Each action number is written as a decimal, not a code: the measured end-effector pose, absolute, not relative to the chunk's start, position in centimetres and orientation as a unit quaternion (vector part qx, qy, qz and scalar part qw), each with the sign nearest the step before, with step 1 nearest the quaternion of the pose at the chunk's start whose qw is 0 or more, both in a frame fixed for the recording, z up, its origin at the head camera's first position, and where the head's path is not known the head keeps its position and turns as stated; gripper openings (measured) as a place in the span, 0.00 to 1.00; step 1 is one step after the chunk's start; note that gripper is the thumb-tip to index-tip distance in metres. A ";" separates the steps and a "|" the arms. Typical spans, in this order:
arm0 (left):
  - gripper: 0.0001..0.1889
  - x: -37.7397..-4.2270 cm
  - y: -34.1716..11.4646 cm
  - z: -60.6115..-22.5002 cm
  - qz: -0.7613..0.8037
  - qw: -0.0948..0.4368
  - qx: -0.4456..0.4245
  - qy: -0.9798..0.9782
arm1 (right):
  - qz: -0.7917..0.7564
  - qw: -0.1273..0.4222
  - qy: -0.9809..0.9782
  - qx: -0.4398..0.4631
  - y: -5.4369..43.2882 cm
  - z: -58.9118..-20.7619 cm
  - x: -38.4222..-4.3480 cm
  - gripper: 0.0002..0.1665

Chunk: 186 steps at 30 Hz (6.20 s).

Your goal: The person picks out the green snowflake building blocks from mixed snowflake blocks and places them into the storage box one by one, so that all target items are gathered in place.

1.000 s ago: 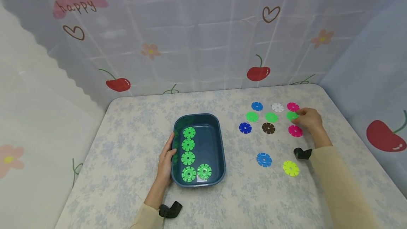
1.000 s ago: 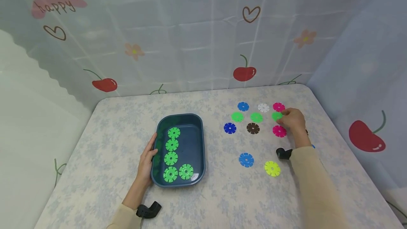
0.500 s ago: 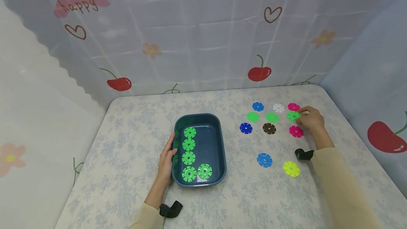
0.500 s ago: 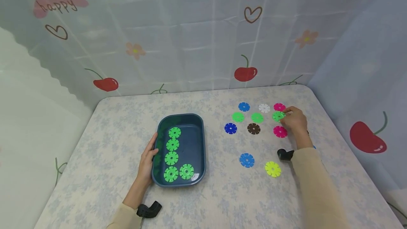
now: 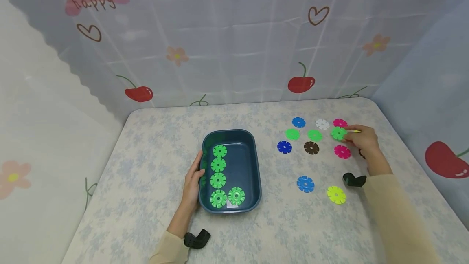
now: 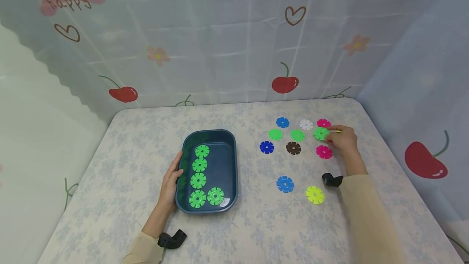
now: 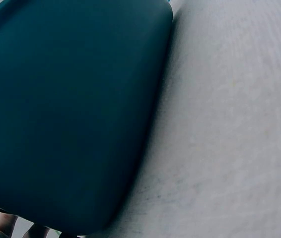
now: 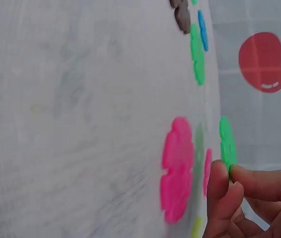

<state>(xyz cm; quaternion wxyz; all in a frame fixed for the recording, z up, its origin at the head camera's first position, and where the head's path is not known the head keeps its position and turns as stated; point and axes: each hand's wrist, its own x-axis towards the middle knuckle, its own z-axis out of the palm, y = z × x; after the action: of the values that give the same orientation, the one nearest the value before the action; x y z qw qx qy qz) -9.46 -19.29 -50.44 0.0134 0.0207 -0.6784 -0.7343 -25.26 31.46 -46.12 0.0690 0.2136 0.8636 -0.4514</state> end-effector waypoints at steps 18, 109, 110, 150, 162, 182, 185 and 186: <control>0.30 -9.6 -19.2 -50.4 -0.735 0.016 0.023 -0.677 | -0.477 0.108 0.872 0.025 24.5 -42.2 -23.7 0.25; 0.30 -9.5 -19.2 -50.5 -0.730 0.022 0.013 -0.683 | -0.143 0.295 0.862 -0.386 -0.2 -43.7 -19.9 0.19; 0.30 -9.5 -19.1 -50.4 -0.730 0.022 0.014 -0.682 | -0.142 0.294 0.863 -0.385 -0.1 -43.7 -19.9 0.18; 0.30 -9.7 -19.5 -50.5 -0.728 0.018 0.023 -0.685 | -0.389 0.124 0.911 -0.051 22.6 -41.7 -26.3 0.27; 0.30 -9.7 -19.4 -50.4 -0.730 0.011 0.027 -0.683 | -0.366 0.147 0.918 0.024 25.9 -45.3 -27.1 0.30; 0.30 -9.6 -19.3 -50.5 -0.732 0.011 0.031 -0.680 | -0.342 0.140 0.929 0.029 25.5 -46.4 -26.9 0.28; 0.30 -9.6 -19.3 -50.5 -0.734 0.013 0.027 -0.678 | -0.344 0.145 0.927 0.031 25.5 -46.5 -27.0 0.28; 0.30 -9.6 -19.3 -50.5 -0.735 0.014 0.025 -0.677 | -0.345 0.146 0.927 0.032 25.5 -46.5 -27.1 0.28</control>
<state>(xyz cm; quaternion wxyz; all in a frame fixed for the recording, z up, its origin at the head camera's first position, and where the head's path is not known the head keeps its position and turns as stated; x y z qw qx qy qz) -9.61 -19.29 -50.49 0.0136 0.0251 -0.6771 -0.7353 -27.05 25.50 -46.53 0.1458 0.0318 0.9268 -0.3446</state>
